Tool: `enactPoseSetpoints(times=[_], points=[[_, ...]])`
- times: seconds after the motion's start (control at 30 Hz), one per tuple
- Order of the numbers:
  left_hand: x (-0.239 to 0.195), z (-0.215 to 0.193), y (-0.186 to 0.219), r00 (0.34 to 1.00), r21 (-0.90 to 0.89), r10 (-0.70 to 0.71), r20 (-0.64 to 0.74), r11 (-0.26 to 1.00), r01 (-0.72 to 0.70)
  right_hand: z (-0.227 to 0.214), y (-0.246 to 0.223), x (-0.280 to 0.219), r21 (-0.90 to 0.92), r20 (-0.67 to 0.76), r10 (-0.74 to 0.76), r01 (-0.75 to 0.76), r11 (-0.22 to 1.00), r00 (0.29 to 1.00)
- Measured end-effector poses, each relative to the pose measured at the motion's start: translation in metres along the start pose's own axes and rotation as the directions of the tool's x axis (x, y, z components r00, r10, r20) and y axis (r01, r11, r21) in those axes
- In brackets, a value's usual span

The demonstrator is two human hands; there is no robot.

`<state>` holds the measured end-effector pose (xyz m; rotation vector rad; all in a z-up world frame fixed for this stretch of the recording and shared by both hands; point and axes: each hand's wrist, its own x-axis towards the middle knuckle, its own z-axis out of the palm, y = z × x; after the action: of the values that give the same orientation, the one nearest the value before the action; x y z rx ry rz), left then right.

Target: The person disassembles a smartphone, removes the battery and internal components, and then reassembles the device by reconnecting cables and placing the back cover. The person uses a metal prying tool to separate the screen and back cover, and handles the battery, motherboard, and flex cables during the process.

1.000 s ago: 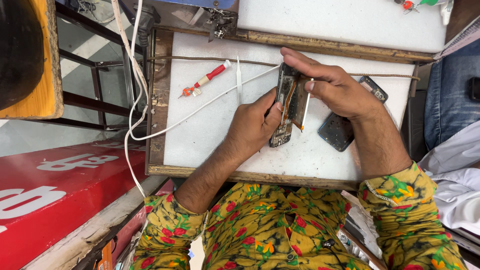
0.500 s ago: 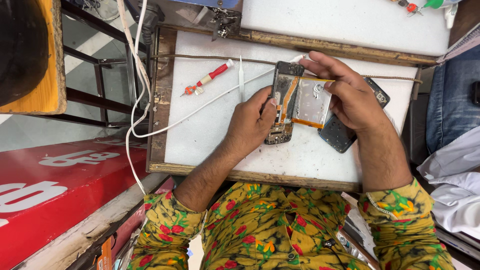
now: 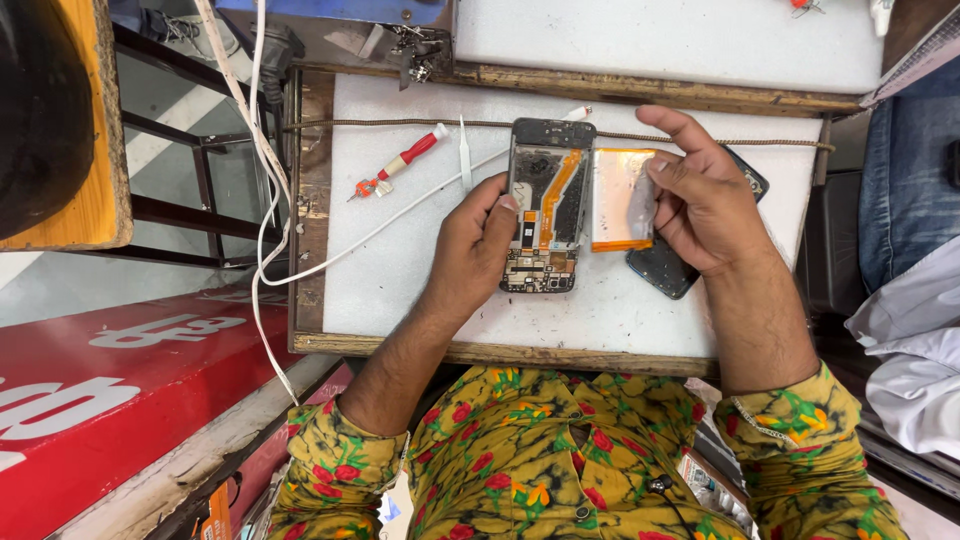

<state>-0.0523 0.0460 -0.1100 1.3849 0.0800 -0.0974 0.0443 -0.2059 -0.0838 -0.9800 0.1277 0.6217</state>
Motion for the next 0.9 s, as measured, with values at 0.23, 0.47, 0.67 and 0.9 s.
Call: enactPoseSetpoints(times=[0.23, 0.47, 0.67, 0.9], points=[[-0.012, -0.013, 0.007, 0.995, -0.084, -0.082, -0.051, 0.993, 0.077, 0.008, -0.01, -0.007, -0.082, -0.056, -0.057, 0.052, 0.995, 0.997], [-0.022, -0.04, 0.024, 0.999, -0.028, -0.033, -0.033, 0.999, 0.032, -0.002, -0.007, 0.003, -0.421, -0.15, -0.076, 0.006, 0.907, 0.986], [-0.016, -0.054, 0.06, 0.989, 0.407, -0.053, 0.138, 0.913, -0.008, 0.021, -0.014, -0.023, -0.906, -0.022, -0.459, 0.176, 0.385, 0.888], [0.013, -0.022, 0.111, 0.831, 0.762, -0.189, 0.523, 0.541, -0.356, 0.042, 0.017, -0.001, -0.257, 0.406, 0.461, -0.385, 0.886, 0.789]])
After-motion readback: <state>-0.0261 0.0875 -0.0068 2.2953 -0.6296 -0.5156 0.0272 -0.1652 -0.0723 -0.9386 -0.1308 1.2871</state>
